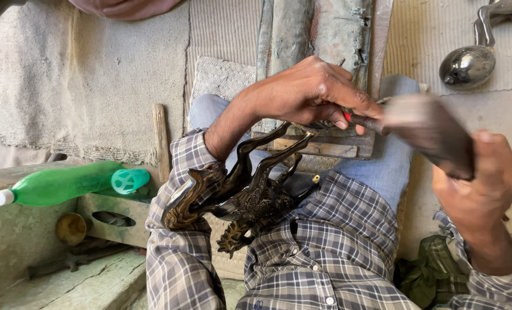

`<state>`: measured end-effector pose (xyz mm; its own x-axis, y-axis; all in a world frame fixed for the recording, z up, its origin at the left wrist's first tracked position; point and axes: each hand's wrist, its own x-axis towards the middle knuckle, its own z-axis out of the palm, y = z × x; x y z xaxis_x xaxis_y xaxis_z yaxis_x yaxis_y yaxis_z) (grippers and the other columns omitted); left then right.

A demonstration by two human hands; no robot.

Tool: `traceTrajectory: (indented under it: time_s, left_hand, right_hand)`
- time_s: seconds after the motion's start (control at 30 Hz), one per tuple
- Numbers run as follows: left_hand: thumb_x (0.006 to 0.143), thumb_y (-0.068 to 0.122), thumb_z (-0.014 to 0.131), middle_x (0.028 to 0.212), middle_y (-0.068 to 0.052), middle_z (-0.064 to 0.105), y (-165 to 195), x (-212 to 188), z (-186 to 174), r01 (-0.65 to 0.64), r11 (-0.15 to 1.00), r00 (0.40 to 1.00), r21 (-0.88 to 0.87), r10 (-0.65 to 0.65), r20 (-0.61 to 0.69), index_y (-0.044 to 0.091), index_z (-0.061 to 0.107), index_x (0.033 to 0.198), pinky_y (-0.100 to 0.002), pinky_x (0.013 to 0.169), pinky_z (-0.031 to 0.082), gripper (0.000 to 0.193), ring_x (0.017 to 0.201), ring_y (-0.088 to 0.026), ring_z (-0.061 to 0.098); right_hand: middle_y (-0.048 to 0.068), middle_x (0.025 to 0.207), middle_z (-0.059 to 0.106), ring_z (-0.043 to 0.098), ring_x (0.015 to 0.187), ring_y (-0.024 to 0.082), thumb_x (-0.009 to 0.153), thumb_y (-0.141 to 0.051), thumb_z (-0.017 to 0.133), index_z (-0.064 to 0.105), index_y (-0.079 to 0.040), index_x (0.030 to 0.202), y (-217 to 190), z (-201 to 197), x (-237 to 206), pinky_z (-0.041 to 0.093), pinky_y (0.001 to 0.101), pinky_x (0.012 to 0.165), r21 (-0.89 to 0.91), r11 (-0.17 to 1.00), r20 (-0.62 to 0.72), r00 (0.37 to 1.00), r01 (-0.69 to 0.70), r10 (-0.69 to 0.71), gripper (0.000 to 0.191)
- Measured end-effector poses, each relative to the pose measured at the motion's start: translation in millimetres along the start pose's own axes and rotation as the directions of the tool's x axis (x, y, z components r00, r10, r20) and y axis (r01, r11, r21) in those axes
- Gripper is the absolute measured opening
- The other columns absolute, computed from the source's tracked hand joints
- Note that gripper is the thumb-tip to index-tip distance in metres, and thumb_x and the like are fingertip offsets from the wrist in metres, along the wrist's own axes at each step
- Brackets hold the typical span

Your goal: The person uses a hammer and a small metal punch to shape and refine details on a decorative metal peacock figurine. They repeatedly reposition the punch and strike it with the hammer, adjusting the figurine's orientation as needed.

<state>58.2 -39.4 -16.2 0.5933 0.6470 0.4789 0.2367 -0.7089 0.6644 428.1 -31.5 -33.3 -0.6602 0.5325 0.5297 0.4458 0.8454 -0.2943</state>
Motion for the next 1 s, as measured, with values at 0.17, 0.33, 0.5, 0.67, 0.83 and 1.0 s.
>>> traceTrajectory:
  time_s: [0.17,0.33,0.5,0.67,0.83,1.0]
  left_hand:
    - [0.096,0.018,0.078,0.111,-0.004,0.079,-2.2,0.6,1.5,-0.048,0.999,0.998,0.009,0.048,-0.041,0.019,0.07,0.132,-0.037,0.084,0.063,0.037,0.101,-0.021,0.077]
    - [0.096,0.02,0.078,0.109,-0.006,0.079,-4.9,0.5,2.2,-0.057,0.998,0.998,0.037,0.058,-0.024,0.015,0.069,0.134,-0.041,0.079,0.061,0.04,0.096,-0.024,0.076]
    - [0.094,0.02,0.08,0.107,-0.006,0.079,-5.3,0.7,3.2,-0.027,0.999,1.0,0.04,0.027,-0.009,0.014,0.07,0.134,-0.041,0.077,0.061,0.042,0.093,-0.025,0.076]
    - [0.095,0.018,0.079,0.108,-0.006,0.08,-5.3,0.8,3.2,-0.024,0.999,1.0,0.044,0.024,-0.004,0.015,0.071,0.135,-0.042,0.078,0.062,0.04,0.092,-0.026,0.075]
    - [0.096,0.019,0.079,0.112,-0.005,0.079,-5.9,1.4,3.7,-0.048,0.997,0.999,0.056,0.049,-0.018,0.016,0.069,0.136,-0.041,0.081,0.062,0.041,0.096,-0.023,0.075]
    - [0.095,0.02,0.077,0.109,-0.004,0.08,-5.4,3.9,5.4,-0.023,0.996,1.0,0.087,0.024,-0.014,0.016,0.07,0.134,-0.04,0.081,0.062,0.04,0.093,-0.022,0.076]
  right_hand:
    - [0.016,0.102,0.062,0.066,0.086,0.027,0.098,0.012,0.075,0.025,-0.012,0.167,17.0,-3.4,-12.2,0.058,0.0355,0.076,-0.212,0.972,0.036,0.994,0.106,-0.101,0.089]
    - [0.017,0.104,0.065,0.07,0.086,0.028,0.095,0.01,0.077,0.041,-0.013,0.145,17.7,-7.0,-12.8,0.058,0.0358,0.075,-0.171,0.984,0.034,0.999,0.04,-0.035,0.066]
    - [0.02,0.105,0.065,0.07,0.089,0.029,0.092,0.01,0.076,0.055,0.003,0.138,13.4,-10.9,-8.4,0.058,0.0368,0.078,-0.085,0.996,0.037,0.999,-0.027,0.03,0.051]
    - [0.022,0.108,0.066,0.069,0.092,0.031,0.091,0.009,0.076,0.05,0.01,0.135,22.0,-12.0,-10.3,0.057,0.0389,0.077,-0.062,0.998,0.003,1.0,0.007,-0.007,0.051]
    - [0.018,0.105,0.065,0.069,0.09,0.027,0.094,0.007,0.072,0.052,0.003,0.137,20.4,-12.8,-10.2,0.057,0.0358,0.078,-0.067,0.989,0.051,0.989,-0.135,0.139,0.048]
    - [0.019,0.102,0.064,0.067,0.09,0.027,0.094,0.012,0.068,0.043,0.008,0.144,13.7,-13.4,2.3,0.056,0.0354,0.079,0.075,0.992,0.002,0.995,-0.097,0.097,0.056]
